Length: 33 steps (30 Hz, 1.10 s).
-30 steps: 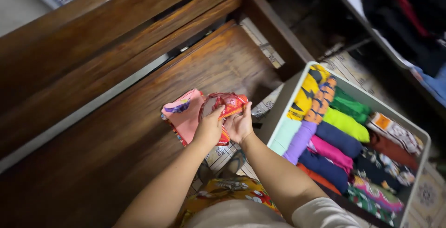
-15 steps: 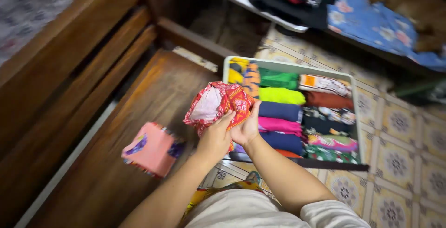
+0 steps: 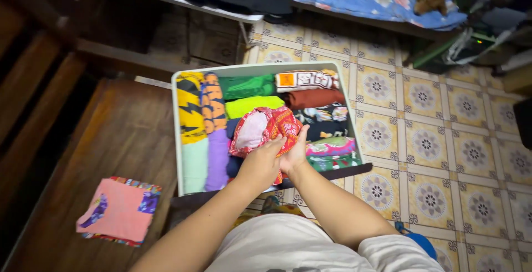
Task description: Organizing folded clothes into a storage drawer.
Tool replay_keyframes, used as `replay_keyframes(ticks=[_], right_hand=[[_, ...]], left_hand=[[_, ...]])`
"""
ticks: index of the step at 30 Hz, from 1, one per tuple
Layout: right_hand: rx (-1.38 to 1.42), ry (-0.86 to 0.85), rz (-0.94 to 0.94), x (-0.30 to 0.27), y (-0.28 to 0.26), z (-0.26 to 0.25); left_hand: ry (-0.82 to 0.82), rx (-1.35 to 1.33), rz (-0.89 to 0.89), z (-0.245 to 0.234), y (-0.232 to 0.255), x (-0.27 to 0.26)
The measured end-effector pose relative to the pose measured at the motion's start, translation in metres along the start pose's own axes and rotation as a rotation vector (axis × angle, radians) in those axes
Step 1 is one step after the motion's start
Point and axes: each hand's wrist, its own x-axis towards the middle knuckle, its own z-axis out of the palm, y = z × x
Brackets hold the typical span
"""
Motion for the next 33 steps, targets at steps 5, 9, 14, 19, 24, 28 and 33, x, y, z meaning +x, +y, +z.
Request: replay_keyframes(ticks=[5,9,14,19,24,28,33], right_hand=[[0.017,0.045,0.032,-0.008,-0.037,-0.027],[0.025,0.08,0.06,-0.01,-0.05,-0.035],[0.004,0.095,0.037,-0.016,-0.056,-0.027],[0.091,0.012,0.124,-0.009,-0.048,-0.039],[0.02,-0.087,0.059,-0.018,-0.043,-0.003],[-0.031,-0.01,0.07,-0.017,-0.035,0.003],[-0.089,0.017,0.136,-0.023,-0.028,0.013]], left_hand=[[-0.038,0.001,-0.053,0.044,0.012,0.016],[-0.146,0.29,-0.067,0.057,0.026,0.025],[-0.29,0.38,0.016,0.05,0.032,0.038],[-0.241,0.158,0.027,0.043,-0.01,0.048],[-0.318,-0.24,-0.041,0.005,-0.022,0.063],[-0.438,-0.601,-0.258,-0.014,-0.016,0.063],[-0.486,-1.247,-0.673,-0.009,-0.037,0.063]])
